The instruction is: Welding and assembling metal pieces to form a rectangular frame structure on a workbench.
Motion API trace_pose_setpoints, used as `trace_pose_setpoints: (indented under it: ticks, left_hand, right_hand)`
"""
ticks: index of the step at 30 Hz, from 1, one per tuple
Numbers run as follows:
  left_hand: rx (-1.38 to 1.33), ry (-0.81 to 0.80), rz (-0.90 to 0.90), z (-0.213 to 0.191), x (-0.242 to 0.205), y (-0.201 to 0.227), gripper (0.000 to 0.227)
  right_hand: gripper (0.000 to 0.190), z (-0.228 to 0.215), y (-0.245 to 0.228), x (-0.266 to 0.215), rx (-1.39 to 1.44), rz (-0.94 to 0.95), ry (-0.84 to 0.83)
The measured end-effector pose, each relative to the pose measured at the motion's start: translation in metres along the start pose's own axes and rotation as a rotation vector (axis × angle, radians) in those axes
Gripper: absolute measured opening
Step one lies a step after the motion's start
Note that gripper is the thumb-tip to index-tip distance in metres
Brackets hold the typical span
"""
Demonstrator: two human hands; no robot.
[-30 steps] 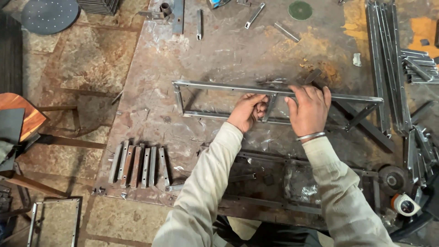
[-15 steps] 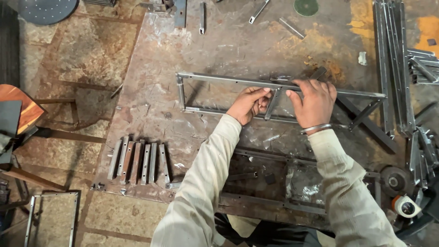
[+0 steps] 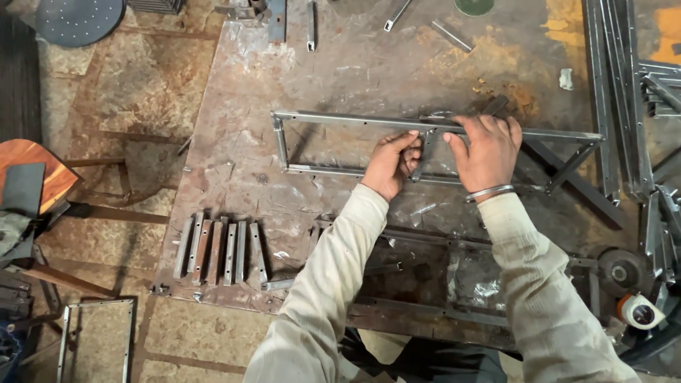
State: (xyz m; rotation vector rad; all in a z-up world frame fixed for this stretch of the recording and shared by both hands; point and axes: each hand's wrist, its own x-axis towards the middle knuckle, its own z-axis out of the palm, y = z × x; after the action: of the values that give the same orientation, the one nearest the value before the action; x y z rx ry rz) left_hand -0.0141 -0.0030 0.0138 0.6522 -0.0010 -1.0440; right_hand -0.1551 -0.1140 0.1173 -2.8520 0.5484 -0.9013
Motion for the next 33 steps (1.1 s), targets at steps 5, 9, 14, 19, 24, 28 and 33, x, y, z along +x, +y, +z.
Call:
trace_pose_setpoints:
  ticks: [5, 9, 14, 19, 24, 28, 33]
  left_hand:
    - [-0.092, -0.118, -0.06, -0.011, 0.012, 0.003, 0.011]
    - [-0.074, -0.154, -0.098, -0.011, 0.014, 0.013, 0.008]
    - [-0.07, -0.229, -0.134, -0.016, 0.021, 0.016, 0.01]
    - [-0.045, -0.199, -0.157, -0.022, 0.033, 0.011, 0.01]
    - [-0.047, -0.181, -0.147, -0.029, 0.042, 0.004, 0.009]
    - [-0.054, -0.167, -0.13, -0.028, 0.043, 0.003, 0.006]
    - [-0.042, -0.135, -0.145, -0.037, 0.053, -0.004, 0.004]
  right_hand:
    - [0.03, 0.0, 0.0, 0.0, 0.0, 0.004, 0.003]
    - [0.03, 0.003, 0.0, 0.0, -0.005, 0.002, -0.001]
    - [0.03, 0.004, 0.001, -0.002, -0.008, 0.009, -0.01]
    - [0.03, 0.005, 0.002, -0.001, -0.001, 0.005, -0.004]
    - [0.031, 0.003, 0.001, -0.003, -0.001, 0.006, -0.011]
    - [0.03, 0.006, 0.005, -0.01, -0.007, 0.025, -0.025]
    - [0.028, 0.007, 0.008, -0.016, 0.017, -0.006, -0.004]
